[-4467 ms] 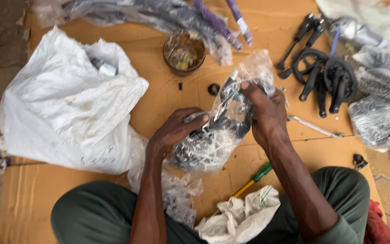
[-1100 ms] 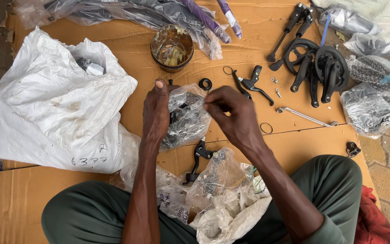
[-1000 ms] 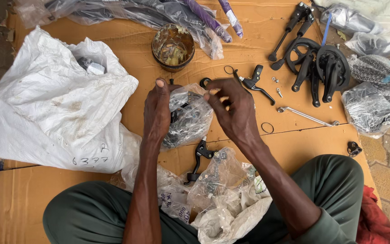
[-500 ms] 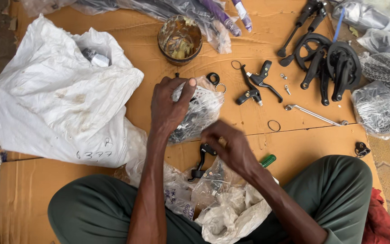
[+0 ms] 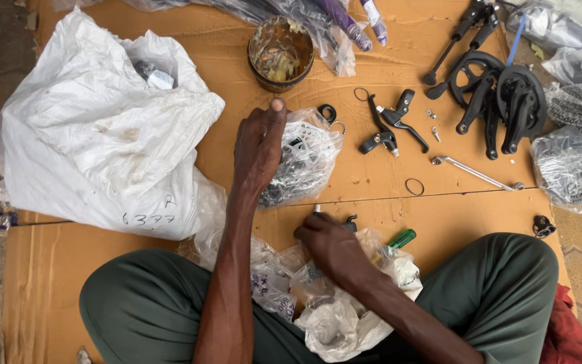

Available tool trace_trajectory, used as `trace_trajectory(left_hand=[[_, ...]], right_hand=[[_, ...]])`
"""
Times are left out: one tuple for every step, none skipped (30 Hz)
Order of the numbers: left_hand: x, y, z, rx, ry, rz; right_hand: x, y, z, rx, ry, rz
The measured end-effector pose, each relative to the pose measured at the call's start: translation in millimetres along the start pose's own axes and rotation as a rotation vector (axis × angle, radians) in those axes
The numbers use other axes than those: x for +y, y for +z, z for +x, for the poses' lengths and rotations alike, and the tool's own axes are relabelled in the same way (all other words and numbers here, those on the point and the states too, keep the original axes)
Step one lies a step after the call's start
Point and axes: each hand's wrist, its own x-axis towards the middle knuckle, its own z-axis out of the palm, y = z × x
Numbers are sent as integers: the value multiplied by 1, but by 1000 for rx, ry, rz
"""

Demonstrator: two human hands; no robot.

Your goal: The person unpacks various bicycle components from plastic bags and places them on a cardboard sheet. They remove a seat post, brake levers, brake calipers, a disc rotor, and a handlebar, arranging each item on the surface.

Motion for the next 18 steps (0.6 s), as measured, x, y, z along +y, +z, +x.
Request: trace_trajectory(left_hand=[[0, 0, 1, -8, -57, -98], [-1, -2, 1, -18, -120, -190], [-2, -3, 1, -26, -186, -286], [-2, -4, 2, -42, -218, -325], [-3, -6, 3, -57, -251, -360], [-4, -9, 2, -72, -292, -392], [-5, -11, 2, -78, -282, -420], [-6, -12, 2, -86, -272, -448], [-6, -13, 2, -93, -257, -475], [-7, -13, 1, -116, -214, -461], [-7, -14, 1, -135, -175, -448], [-8, -14, -1, -157, -141, -435], [-8, -14, -1, -152, -152, -385], [-8, -14, -2, -148, -155, -336], [-8, -13, -2, -143, -157, -284], [-9, -13, -2, -124, -190, -303], [-9, -12, -2, -105, -222, -324], [-9, -12, -1, -85, -252, -344]], right_hand=[[0, 5, 2, -41, -41, -64], [-2, 10, 3, -84, -81, -121], [-3, 14, 4, -139, -51, -127], [-3, 16, 5, -187, -23, -142], [-4, 17, 6, -234, 1, -152], [-4, 16, 7, -230, 9, -133], [-3, 12, 9, -227, 17, -116], [-2, 7, 11, -223, 27, -99], [-1, -2, 15, -141, 71, 68], [1, -13, 19, -58, 111, 236], [2, -24, 24, 19, 150, 405], [3, -36, 31, 147, 194, 406], [4, -49, 40, 278, 242, 402], [6, -62, 50, 370, 190, 348], [8, -74, 61, 462, 135, 295], [9, -84, 72, 441, 80, 200], [10, -92, 82, 418, 26, 104], [10, -99, 90, 396, -32, 8]])
